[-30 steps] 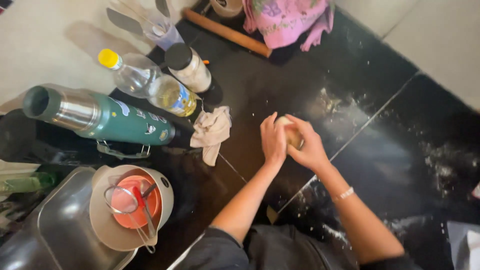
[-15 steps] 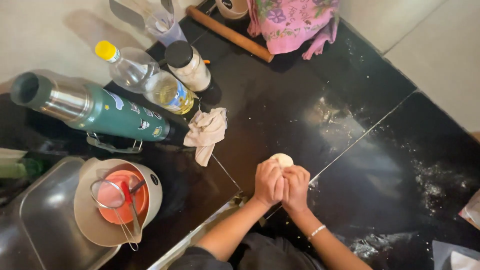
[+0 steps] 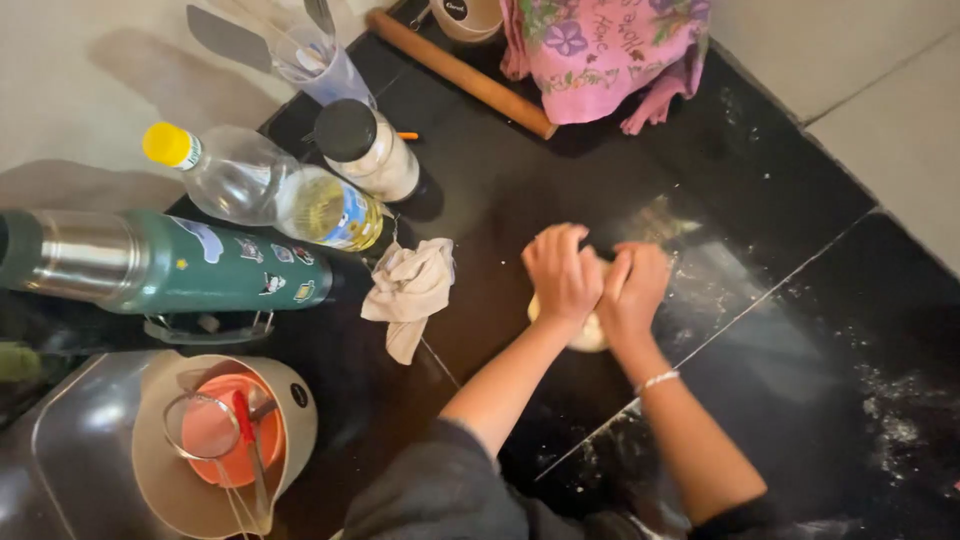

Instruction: Kneading a piece of dough on a floured countertop.

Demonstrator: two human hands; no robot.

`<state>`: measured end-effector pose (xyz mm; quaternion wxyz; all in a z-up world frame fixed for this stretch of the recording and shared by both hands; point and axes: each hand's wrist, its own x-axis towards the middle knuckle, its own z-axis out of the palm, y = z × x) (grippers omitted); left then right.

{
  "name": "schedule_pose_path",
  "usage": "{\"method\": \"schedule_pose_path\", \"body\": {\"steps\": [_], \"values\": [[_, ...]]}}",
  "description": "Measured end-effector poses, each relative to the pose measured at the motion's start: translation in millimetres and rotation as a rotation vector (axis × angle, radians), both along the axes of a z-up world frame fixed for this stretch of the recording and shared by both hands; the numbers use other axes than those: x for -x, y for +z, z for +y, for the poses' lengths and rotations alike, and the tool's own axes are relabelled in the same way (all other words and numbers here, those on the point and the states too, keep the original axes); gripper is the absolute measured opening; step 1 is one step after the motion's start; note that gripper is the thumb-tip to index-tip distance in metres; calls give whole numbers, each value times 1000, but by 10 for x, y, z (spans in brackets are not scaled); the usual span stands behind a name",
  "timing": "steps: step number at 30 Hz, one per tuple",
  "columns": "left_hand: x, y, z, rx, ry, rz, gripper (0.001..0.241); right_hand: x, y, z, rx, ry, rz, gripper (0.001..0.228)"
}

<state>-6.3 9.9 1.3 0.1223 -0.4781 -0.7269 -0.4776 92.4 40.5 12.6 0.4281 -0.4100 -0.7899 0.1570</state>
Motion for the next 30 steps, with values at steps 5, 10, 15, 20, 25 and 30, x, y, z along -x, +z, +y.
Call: {"method": "schedule_pose_path", "body": {"steps": [5,10,15,20,25,30], "values": [[256,-30,458,19,-128,4,17,211,17,314,-6,-116,27,29],[393,106,375,703,-443,-406,62,-52,-298,262,552,-125,132,51],[179,441,-259,761,-422,-366,54,-316,-139,-235,573,39,-93,43],[-192,228,-1029,511,-322,-86,53,-426,41,-1059,593,106,39,47],[-345,109,-1661,336,-333,-109,53,-501,63,-1591,332,240,48,44],[-359,71,-1599,132,-257,-57,46,-452,-75,-1618,192,172,51,45]]}}
